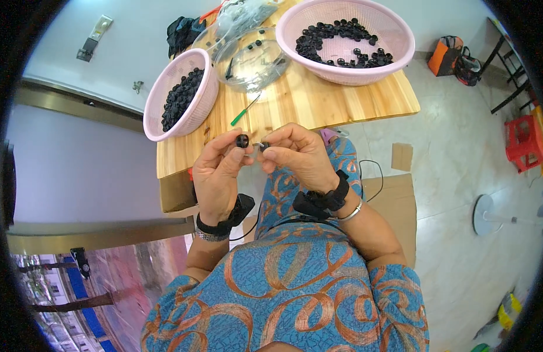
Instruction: Assembling small black plastic components by inserting metal pins and organizing them into containers.
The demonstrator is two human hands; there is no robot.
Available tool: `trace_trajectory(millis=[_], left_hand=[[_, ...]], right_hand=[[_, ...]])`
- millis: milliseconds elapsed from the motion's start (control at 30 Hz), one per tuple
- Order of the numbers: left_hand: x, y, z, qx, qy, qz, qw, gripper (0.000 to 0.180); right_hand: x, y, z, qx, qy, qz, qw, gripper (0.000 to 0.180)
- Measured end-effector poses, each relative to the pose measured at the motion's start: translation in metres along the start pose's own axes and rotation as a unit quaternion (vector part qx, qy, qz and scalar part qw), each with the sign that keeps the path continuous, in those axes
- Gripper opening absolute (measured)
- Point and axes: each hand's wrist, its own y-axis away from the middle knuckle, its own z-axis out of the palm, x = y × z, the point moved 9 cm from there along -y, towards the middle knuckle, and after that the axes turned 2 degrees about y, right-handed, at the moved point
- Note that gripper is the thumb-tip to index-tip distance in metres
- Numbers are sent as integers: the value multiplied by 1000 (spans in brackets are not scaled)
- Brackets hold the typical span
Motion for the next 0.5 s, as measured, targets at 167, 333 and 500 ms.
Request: trace_trajectory(millis=[167, 333, 500], left_hand=[[18, 0, 7, -10, -44, 98, 994, 27], [31, 8, 22, -71, -196, 222, 953, 25], [21, 8, 24, -57, -195, 207, 957, 20]], right_hand=[[-5, 2, -2, 11, 28, 2, 1000, 14], [-7, 3, -6, 18, 30, -2, 999, 13], [-9, 3, -6, 19, 26, -8, 999, 13]])
